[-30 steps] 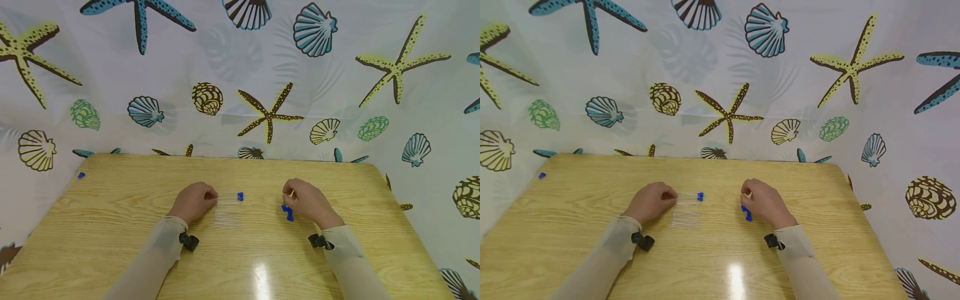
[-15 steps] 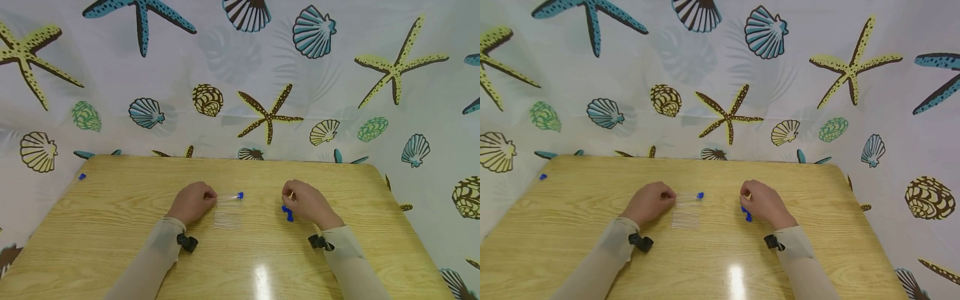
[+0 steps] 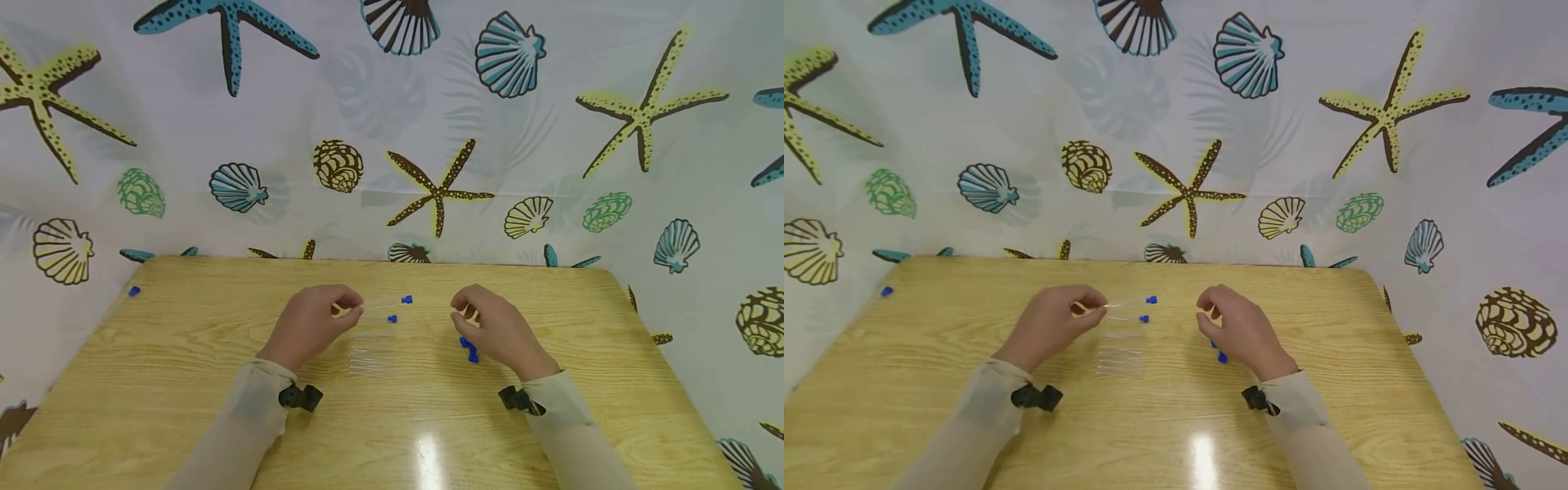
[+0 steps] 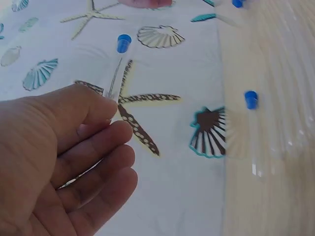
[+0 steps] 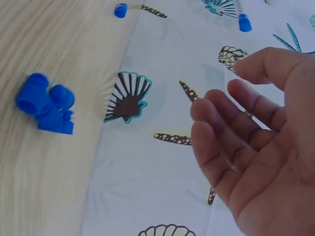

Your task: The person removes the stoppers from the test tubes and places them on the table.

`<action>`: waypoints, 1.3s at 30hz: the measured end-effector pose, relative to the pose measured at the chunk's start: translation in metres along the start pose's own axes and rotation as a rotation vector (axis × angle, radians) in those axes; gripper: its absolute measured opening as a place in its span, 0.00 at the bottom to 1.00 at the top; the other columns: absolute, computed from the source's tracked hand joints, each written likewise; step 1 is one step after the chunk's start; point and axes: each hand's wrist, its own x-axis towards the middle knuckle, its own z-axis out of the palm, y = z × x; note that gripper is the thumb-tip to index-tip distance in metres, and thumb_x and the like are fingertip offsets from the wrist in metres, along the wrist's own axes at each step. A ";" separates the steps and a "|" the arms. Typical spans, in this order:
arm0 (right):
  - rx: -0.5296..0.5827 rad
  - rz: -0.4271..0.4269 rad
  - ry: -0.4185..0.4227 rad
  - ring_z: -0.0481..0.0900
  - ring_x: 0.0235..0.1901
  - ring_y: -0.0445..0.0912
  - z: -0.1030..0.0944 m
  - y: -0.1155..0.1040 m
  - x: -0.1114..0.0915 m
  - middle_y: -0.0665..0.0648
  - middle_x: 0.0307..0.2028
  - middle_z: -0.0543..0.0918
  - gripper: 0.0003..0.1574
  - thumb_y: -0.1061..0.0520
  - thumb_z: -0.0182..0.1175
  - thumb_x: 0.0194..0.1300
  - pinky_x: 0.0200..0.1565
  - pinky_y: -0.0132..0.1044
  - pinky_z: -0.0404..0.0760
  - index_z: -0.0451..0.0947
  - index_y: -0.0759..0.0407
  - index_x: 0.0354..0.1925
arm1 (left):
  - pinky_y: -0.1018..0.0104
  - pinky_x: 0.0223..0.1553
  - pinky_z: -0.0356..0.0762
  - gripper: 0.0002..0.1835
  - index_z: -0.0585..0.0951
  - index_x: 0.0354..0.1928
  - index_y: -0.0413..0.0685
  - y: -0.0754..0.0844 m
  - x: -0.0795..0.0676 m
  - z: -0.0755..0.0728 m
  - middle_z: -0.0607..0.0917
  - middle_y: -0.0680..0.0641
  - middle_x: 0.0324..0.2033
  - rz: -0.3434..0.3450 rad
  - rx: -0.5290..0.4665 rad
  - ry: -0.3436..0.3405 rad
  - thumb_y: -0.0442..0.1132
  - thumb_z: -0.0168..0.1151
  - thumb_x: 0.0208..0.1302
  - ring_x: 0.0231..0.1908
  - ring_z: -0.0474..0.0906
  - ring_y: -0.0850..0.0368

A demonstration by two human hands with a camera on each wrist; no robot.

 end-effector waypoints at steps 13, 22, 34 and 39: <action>0.200 -0.210 0.094 0.80 0.39 0.38 -0.009 -0.027 -0.004 0.48 0.45 0.83 0.19 0.59 0.67 0.71 0.42 0.36 0.84 0.78 0.54 0.59 | 0.58 0.41 0.86 0.06 0.90 0.43 0.57 0.034 -0.011 -0.015 0.90 0.56 0.43 0.195 0.058 0.100 0.46 0.70 0.69 0.40 0.85 0.59; 0.310 -0.297 0.115 0.78 0.33 0.38 -0.010 -0.035 -0.007 0.49 0.41 0.84 0.17 0.64 0.67 0.70 0.34 0.33 0.80 0.79 0.56 0.55 | 0.62 0.39 0.85 0.05 0.89 0.42 0.56 0.046 -0.015 -0.018 0.89 0.58 0.39 0.248 0.053 0.119 0.44 0.70 0.69 0.39 0.84 0.61; 0.347 -0.407 0.206 0.76 0.29 0.37 -0.010 -0.036 -0.007 0.51 0.36 0.85 0.12 0.69 0.65 0.69 0.31 0.31 0.78 0.82 0.56 0.47 | 0.67 0.39 0.85 0.06 0.89 0.44 0.55 0.050 -0.017 -0.011 0.89 0.57 0.41 0.302 0.033 0.150 0.44 0.71 0.68 0.39 0.84 0.64; 0.380 -0.451 0.255 0.74 0.24 0.37 -0.009 -0.034 -0.007 0.51 0.35 0.84 0.17 0.75 0.65 0.66 0.29 0.29 0.77 0.83 0.57 0.46 | 0.63 0.40 0.86 0.14 0.88 0.51 0.52 0.051 -0.017 -0.011 0.90 0.54 0.42 0.300 0.010 0.158 0.48 0.73 0.67 0.39 0.85 0.62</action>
